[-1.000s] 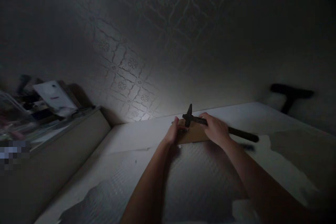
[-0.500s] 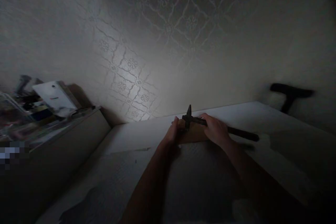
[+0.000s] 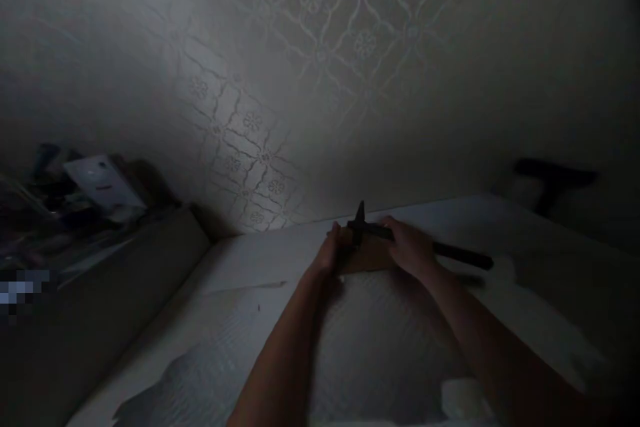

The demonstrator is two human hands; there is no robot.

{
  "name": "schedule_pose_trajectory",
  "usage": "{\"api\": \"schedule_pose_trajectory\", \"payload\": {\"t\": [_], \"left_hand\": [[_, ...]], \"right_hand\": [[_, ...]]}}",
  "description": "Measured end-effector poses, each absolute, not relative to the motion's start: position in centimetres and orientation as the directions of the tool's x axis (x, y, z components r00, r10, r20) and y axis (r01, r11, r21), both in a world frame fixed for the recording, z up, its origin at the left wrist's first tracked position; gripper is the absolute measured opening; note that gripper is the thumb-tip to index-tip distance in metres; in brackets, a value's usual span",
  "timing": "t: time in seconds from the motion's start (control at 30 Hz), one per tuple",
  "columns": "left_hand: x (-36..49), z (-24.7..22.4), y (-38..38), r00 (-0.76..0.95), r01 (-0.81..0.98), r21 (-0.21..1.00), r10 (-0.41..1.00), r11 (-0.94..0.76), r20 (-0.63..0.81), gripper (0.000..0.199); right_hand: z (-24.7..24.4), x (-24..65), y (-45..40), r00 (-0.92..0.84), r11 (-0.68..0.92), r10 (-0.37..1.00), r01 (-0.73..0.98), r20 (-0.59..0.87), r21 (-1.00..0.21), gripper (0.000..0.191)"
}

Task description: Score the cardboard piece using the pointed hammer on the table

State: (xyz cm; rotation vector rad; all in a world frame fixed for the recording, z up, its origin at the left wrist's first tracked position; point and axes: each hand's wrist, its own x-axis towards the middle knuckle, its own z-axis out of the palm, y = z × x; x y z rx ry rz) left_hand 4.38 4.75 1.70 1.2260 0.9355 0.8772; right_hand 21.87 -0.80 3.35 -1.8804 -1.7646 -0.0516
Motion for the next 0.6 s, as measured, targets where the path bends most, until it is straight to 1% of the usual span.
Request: {"api": "schedule_pose_trajectory", "payload": {"t": [0.07,0.17,0.33,0.43,0.5,0.6], "left_hand": [[4.37,1.56,4.89,0.356,-0.036,0.988,0.926,0.152,-0.129,0.070],[4.41,1.47,4.98,0.391,-0.027,0.979,0.903,0.202,-0.175,0.074],[4.44,1.38,5.07,0.363,-0.070,0.983,0.922,0.170,-0.134,0.069],[4.37,1.34,5.19,0.414,-0.058,0.982,0.899,0.182,-0.142,0.072],[4.32,1.35,5.19,0.438,-0.060,0.984,0.891,0.165,-0.123,0.072],[4.31,1.42,5.08,0.392,-0.035,0.991,0.914,0.127,-0.103,0.070]], "right_hand": [[3.38,21.85,-0.84,0.132,0.027,0.907,0.929,0.399,-0.368,0.033],[3.41,21.83,-0.84,0.176,-0.014,0.905,0.923,0.388,-0.386,0.032],[3.38,21.86,-0.79,0.136,0.024,0.912,0.925,0.388,-0.379,0.032],[3.38,21.87,-0.80,0.176,-0.013,0.905,0.921,0.387,-0.389,0.031],[3.38,21.86,-0.83,0.160,0.000,0.908,0.924,0.388,-0.382,0.033],[3.42,21.84,-0.84,0.136,0.018,0.912,0.929,0.387,-0.369,0.034]]}}
